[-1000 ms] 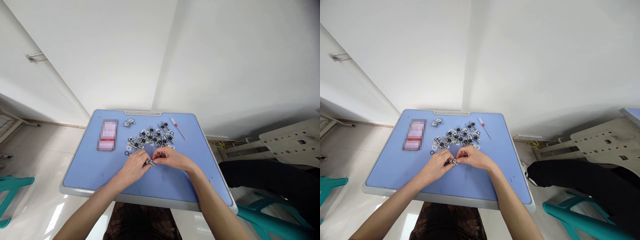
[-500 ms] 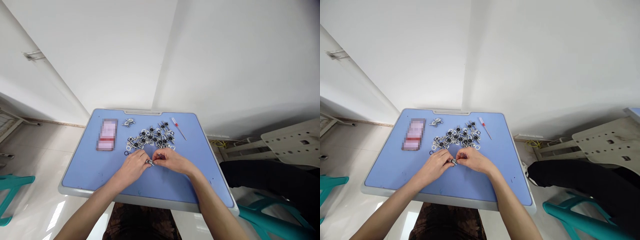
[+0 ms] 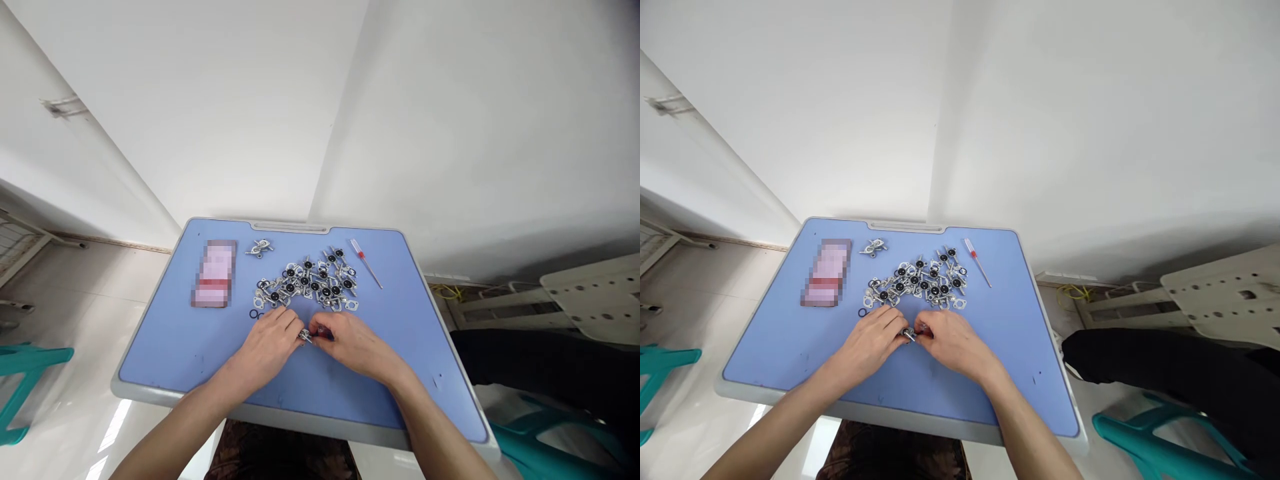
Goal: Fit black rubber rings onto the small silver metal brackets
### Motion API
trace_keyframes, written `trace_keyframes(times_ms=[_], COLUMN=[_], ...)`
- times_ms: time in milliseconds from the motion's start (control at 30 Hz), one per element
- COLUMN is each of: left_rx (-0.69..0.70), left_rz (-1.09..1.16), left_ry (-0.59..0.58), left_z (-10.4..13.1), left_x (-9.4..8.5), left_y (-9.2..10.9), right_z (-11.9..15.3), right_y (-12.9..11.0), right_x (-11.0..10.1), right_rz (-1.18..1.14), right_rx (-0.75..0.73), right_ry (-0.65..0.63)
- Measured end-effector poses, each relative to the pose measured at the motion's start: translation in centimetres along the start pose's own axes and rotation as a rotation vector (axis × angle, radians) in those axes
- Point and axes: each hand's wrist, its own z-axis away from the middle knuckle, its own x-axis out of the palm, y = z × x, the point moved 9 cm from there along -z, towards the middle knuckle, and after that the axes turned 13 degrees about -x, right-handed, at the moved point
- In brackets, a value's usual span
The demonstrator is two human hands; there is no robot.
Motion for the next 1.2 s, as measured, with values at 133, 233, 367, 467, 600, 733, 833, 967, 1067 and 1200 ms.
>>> trace_keyframes(times_ms=[133,233,367,467,600,733,833,967,1067,1200], left_rx=[0.057,0.103,0.115,0.100,0.075,0.072,0.068,0.072,0.057,0.046], left_rz=[-0.028,-0.037,-0.036,0.003,0.062,0.058,0.056,0.087,0.105,0.113], left_ry=[0.008,0.013,0.007,0.001,-0.009,-0.021,-0.015,0.001,-0.006,-0.008], left_z=[0.2,0.3,0.3,0.3,0.1,0.0,-0.1,-0.1,-0.2,-0.2], left_x=[0.1,0.0,-0.1,-0.3,-0.2,0.1,0.1,-0.4,-0.5,-0.4], left_y=[0.5,0.8,0.9,0.8,0.5,0.2,0.1,0.2,0.1,-0.2], right_z=[0.2,0.2,0.4,1.1,1.7,1.1,0.6,0.7,0.6,0.6], right_y=[0.0,0.0,-0.1,0.0,0.6,0.8,0.4,1.2,1.1,-0.2], right_x=[0.2,0.5,-0.1,-2.0,-3.4,-3.1,-3.3,-3.6,-3.2,-3.2], right_rz=[0.051,0.078,0.007,-0.142,-0.488,-0.758,-0.733,-0.657,-0.703,-0.640], right_rx=[-0.008,-0.019,-0.030,-0.018,-0.021,-0.044,-0.101,-0.056,-0.087,-0.203], right_ry=[-0.005,-0.011,0.026,0.147,0.266,0.331,0.373,0.434,0.383,0.306])
